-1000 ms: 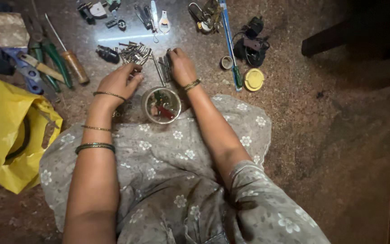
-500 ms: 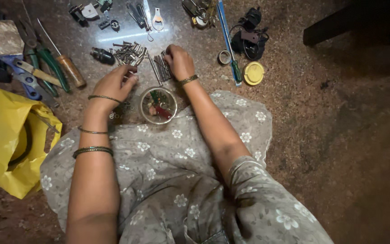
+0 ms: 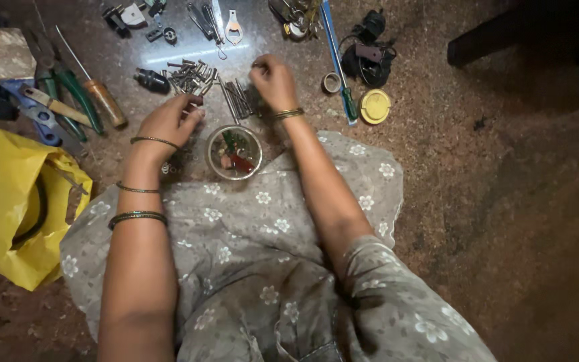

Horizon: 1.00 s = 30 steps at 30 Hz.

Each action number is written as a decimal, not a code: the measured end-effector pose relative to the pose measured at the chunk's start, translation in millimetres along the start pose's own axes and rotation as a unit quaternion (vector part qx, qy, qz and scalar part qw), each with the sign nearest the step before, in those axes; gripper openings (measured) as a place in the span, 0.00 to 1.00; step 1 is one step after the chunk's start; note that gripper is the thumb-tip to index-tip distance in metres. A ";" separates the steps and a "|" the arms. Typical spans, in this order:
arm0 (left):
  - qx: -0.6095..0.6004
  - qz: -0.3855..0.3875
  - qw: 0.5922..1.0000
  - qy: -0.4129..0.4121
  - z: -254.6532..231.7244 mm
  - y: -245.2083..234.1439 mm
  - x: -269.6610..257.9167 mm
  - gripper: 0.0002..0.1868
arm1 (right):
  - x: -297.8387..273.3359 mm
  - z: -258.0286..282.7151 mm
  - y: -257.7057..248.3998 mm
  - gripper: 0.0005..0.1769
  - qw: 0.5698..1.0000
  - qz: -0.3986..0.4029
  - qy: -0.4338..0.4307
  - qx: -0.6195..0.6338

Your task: The person sits on the floor and organizes various tools and hardware items. They pick up screwdrivers, pliers, and small metal parts, placing them into a metal container and arranging them on the floor.

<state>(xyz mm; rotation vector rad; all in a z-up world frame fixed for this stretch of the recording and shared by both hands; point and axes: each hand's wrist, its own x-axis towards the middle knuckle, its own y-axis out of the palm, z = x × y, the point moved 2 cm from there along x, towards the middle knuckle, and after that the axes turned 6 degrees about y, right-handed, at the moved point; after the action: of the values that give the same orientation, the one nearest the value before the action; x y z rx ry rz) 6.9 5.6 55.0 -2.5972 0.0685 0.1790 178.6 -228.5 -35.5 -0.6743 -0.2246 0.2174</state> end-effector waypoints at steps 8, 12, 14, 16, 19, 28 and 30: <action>0.013 -0.004 1.000 0.006 6.0 1.3 0.3 0.19 | -29.0 90.3 -110.0 0.07 0.953 0.064 0.055 0.292; 0.022 -0.017 0.998 0.051 6.2 2.0 2.8 0.19 | -75.7 145.8 -150.0 0.08 0.944 0.127 0.031 0.304; 0.029 -0.010 0.999 0.031 7.8 3.3 3.8 0.19 | -86.1 164.5 -152.3 0.08 0.942 0.161 0.023 0.295; 0.037 -0.005 0.999 0.015 9.9 6.1 2.4 0.19 | -92.3 177.9 -145.7 0.08 0.943 0.184 0.007 0.279; 0.049 -0.005 0.999 0.009 11.2 6.1 2.8 0.19 | -90.9 193.6 -139.3 0.09 0.971 0.169 -0.145 0.086; 0.033 -0.009 0.999 0.026 11.4 6.9 3.5 0.18 | -90.3 194.2 -121.7 0.12 0.929 0.232 -0.263 -0.116; 0.023 -0.010 0.999 0.031 12.9 4.9 3.2 0.16 | -88.5 190.3 -120.5 0.12 0.929 0.236 -0.260 -0.116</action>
<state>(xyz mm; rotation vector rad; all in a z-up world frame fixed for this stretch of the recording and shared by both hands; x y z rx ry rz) 8.2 8.0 41.0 -2.5556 0.0681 0.0890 57.1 -231.7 173.8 -0.8926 -0.6035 0.8479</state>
